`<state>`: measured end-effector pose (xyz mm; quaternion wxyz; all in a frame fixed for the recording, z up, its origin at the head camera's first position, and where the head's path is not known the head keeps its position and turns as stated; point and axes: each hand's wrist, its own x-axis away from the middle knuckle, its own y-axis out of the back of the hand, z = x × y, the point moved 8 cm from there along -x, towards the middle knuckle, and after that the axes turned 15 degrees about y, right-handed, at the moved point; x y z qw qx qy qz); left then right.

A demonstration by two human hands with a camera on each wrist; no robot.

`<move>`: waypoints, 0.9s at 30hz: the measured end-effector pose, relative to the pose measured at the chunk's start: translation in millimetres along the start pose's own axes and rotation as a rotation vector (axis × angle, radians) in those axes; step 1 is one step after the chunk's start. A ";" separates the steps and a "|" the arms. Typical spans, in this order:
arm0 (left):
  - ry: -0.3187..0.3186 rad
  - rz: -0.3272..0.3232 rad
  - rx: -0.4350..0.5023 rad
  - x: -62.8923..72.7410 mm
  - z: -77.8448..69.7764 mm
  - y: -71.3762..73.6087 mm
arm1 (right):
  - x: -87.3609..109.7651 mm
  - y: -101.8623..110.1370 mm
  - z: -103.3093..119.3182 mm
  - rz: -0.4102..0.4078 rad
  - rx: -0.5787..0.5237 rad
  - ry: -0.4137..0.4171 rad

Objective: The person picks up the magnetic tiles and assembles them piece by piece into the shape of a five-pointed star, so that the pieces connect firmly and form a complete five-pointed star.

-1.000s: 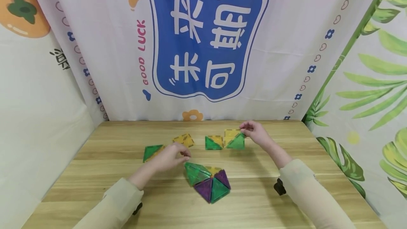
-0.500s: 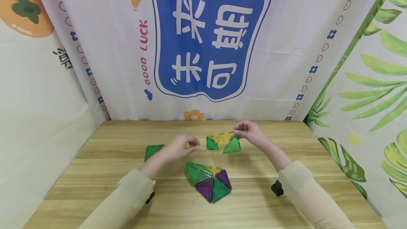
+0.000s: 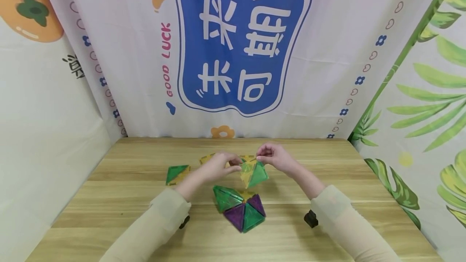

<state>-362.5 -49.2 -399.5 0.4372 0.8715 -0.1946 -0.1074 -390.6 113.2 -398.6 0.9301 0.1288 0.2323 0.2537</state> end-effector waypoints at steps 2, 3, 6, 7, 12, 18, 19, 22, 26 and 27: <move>0.000 0.007 0.001 -0.6 -2.1 -1.8 | -1.2 -3.5 1.1 0.011 -0.004 0.016; 0.002 0.009 0.001 -0.6 -2.9 -2.4 | -1.7 -4.8 1.6 0.015 -0.006 0.024; 0.014 0.017 0.014 -0.6 -3.7 -3.7 | -2.6 -7.0 -0.1 0.017 -0.019 0.025; 0.017 0.017 0.020 -0.5 -3.7 -3.8 | -2.5 -7.5 -0.8 0.019 -0.021 0.022; 0.026 0.012 0.035 -1.1 -0.9 -4.4 | 1.0 -10.6 -4.1 0.049 -0.031 -0.004; 0.055 -0.026 0.087 -1.0 7.4 0.2 | 6.2 -14.8 -9.0 0.108 0.024 -0.027; 0.059 -0.032 0.096 -0.9 8.8 1.1 | 7.0 -14.9 -10.5 0.113 0.038 -0.035; 0.070 -0.037 0.113 -1.1 12.2 2.8 | 8.3 -15.2 -13.9 0.126 0.059 -0.051; 0.083 -0.013 0.135 -1.6 15.4 1.1 | 8.9 -16.0 -17.0 0.138 0.057 -0.053; 0.085 -0.005 0.140 -1.6 16.0 0.4 | 9.2 -16.3 -17.5 0.141 0.050 -0.054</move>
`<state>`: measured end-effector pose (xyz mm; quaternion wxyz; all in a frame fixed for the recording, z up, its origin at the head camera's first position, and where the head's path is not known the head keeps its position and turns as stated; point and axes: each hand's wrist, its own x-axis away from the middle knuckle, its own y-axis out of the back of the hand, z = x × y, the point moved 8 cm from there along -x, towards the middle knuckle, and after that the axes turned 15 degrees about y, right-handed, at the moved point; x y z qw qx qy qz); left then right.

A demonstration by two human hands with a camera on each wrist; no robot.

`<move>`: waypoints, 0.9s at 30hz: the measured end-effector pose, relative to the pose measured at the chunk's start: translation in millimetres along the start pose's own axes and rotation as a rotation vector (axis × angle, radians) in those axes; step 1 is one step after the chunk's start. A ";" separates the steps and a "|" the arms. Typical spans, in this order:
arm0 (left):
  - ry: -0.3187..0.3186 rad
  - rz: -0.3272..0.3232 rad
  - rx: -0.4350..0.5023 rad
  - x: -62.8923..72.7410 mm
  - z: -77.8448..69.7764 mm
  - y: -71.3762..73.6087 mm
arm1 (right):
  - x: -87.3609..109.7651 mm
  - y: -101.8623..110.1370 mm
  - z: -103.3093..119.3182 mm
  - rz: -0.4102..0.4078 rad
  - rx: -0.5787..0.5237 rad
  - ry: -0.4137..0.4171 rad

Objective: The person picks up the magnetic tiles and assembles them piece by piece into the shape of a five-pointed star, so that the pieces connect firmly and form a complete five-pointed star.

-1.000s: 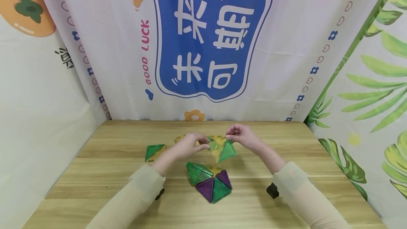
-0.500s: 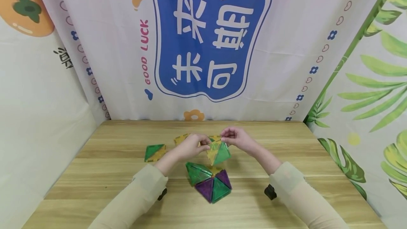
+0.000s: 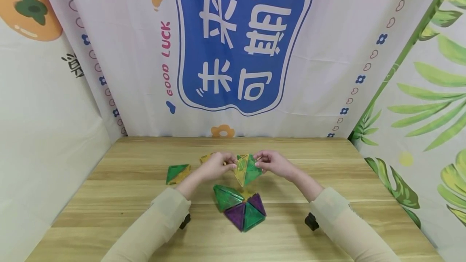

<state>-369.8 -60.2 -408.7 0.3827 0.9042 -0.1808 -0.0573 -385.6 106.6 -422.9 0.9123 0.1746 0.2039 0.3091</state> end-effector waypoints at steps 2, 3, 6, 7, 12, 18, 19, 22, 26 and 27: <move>0.008 0.022 0.006 -1.1 2.2 -2.4 | 1.1 -1.3 -1.7 0.006 -0.024 -0.012; 0.014 0.036 0.007 -1.5 3.6 -3.6 | 2.0 -2.4 -3.0 0.010 -0.041 -0.023; 0.013 0.087 0.000 -2.4 6.2 -8.7 | 5.1 -6.9 -7.6 0.035 -0.090 -0.051; 0.010 0.107 -0.004 -2.8 7.2 -10.9 | 6.2 -8.6 -9.2 0.045 -0.104 -0.061; -0.005 0.183 -0.002 -4.9 10.4 -21.2 | 10.9 -14.4 -18.1 0.084 -0.153 -0.080; 0.016 0.200 -0.036 -8.7 18.8 -29.6 | 13.1 -22.5 -30.4 0.116 -0.221 -0.118; 0.022 0.205 -0.038 -8.9 19.9 -30.9 | 13.2 -24.4 -31.4 0.121 -0.233 -0.121; 0.037 0.219 -0.037 -7.9 21.8 -33.5 | 13.7 -29.5 -33.5 0.141 -0.258 -0.127; 0.050 0.246 -0.025 -6.2 23.6 -36.7 | 14.3 -32.6 -39.1 0.154 -0.262 -0.137; 0.047 0.250 -0.024 -5.9 24.0 -37.4 | 14.5 -33.0 -40.8 0.154 -0.261 -0.142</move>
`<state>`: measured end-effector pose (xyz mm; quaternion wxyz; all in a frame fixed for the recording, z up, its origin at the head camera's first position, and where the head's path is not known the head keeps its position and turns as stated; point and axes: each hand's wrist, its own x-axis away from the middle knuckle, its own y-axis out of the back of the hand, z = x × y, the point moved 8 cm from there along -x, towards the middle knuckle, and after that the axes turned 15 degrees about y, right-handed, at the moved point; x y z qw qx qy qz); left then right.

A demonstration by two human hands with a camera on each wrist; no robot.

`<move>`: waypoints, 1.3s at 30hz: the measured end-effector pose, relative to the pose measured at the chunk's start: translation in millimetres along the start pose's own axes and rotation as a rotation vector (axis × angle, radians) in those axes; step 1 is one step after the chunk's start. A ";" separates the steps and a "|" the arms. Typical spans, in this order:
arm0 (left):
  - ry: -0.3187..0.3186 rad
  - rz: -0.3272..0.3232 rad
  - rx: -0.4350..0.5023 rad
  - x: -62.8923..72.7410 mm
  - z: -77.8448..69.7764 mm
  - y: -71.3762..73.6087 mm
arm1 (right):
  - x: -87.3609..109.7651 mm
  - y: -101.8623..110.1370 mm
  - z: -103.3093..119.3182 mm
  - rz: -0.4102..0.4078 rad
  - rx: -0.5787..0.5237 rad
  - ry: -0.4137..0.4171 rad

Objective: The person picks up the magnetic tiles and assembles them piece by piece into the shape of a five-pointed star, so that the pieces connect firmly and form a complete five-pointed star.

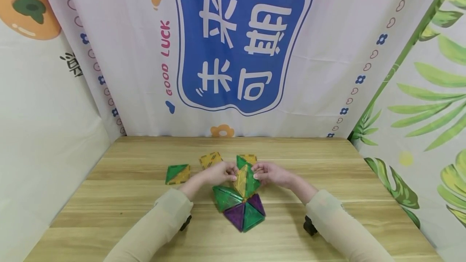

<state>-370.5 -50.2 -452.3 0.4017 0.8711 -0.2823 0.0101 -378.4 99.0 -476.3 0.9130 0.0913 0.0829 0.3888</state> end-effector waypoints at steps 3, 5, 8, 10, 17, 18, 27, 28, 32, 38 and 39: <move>-0.022 0.013 -0.007 -0.2 0.3 -2.6 | 0.0 -0.1 -4.3 -0.001 -0.003 -0.009; -0.026 0.018 -0.014 -0.8 0.9 -3.8 | -0.2 -0.3 -5.8 -0.004 -0.005 -0.015; -0.011 0.024 -0.029 -1.9 1.8 -4.7 | -1.0 -1.2 -5.4 -0.002 0.014 -0.008; 0.010 0.030 -0.034 -3.4 3.1 -5.6 | -1.9 -2.0 -5.5 0.003 0.037 -0.009; 0.025 0.050 -0.063 -7.3 6.8 -10.7 | -4.4 -6.4 -6.8 0.019 0.129 -0.009; 0.025 0.050 -0.069 -7.4 7.4 -11.5 | -4.8 -6.5 -7.5 0.014 0.137 -0.015; 0.000 0.047 -0.122 -4.7 8.5 -12.5 | -5.2 -6.9 -3.6 -0.031 0.186 -0.007; 0.006 0.045 -0.124 -4.3 9.2 -11.9 | -5.1 -6.1 -4.1 -0.037 0.188 -0.008; 0.014 0.037 -0.109 -0.3 9.6 -8.6 | -5.0 -1.0 -4.8 -0.055 0.199 0.010; 0.011 0.006 -0.055 7.7 6.5 0.2 | -4.5 15.5 -0.1 -0.104 0.341 0.082; 0.006 0.001 -0.055 8.7 5.8 1.4 | -4.9 18.5 0.7 -0.114 0.375 0.089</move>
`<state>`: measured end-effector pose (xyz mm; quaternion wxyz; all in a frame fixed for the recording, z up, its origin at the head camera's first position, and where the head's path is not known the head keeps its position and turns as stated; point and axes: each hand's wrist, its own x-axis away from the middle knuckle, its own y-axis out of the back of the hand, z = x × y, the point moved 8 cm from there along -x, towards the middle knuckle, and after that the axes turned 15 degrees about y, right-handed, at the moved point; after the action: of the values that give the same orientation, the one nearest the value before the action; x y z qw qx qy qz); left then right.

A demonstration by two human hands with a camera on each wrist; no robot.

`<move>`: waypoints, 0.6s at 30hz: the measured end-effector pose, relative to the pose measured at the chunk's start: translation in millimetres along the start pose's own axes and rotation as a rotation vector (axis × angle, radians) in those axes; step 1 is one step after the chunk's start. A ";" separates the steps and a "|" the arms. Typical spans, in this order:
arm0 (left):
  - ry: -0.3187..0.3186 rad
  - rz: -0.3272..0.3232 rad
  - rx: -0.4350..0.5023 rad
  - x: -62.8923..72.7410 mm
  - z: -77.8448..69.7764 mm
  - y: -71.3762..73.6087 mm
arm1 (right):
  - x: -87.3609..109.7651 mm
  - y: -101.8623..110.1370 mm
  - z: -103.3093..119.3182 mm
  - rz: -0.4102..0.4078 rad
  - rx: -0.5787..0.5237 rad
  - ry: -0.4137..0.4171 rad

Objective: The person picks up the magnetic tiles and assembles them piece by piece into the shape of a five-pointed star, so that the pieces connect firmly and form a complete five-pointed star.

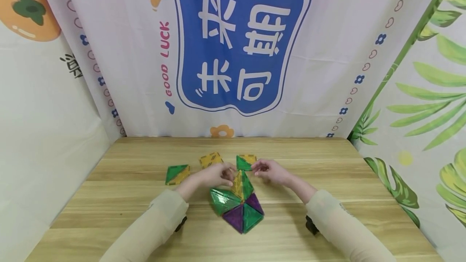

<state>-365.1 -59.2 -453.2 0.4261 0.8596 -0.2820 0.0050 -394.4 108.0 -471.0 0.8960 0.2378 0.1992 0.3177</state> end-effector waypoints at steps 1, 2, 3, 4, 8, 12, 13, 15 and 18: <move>-0.002 0.000 0.003 0.8 -0.2 0.7 | -0.8 2.8 0.0 -0.010 0.030 0.006; -0.002 0.001 0.005 1.2 0.0 0.9 | -1.8 5.5 -0.3 -0.020 0.059 0.010; 0.002 0.006 0.010 1.3 0.2 0.9 | -3.0 8.1 -0.3 -0.031 0.080 0.015; -0.004 0.009 0.012 1.5 -0.6 0.6 | -4.0 10.8 -0.7 -0.041 0.105 0.020; -0.020 0.027 0.013 1.4 -3.5 -1.2 | -11.5 18.6 -4.0 -0.055 0.210 0.061; -0.027 0.037 -0.005 1.9 -5.0 -2.6 | -20.7 19.9 -9.6 -0.002 0.321 0.127; -0.028 0.037 -0.009 2.0 -5.2 -2.8 | -22.6 19.3 -10.8 0.019 0.338 0.142; -0.029 0.037 -0.012 2.3 -5.7 -2.8 | -25.4 17.2 -12.9 0.063 0.360 0.159; -0.030 0.038 -0.007 3.3 -6.8 -2.9 | -27.6 13.1 -15.8 0.128 0.364 0.159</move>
<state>-359.4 -54.4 -450.1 0.4248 0.8525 -0.3047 -0.0007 -428.5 103.3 -470.8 0.7976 0.3820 0.3081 0.3506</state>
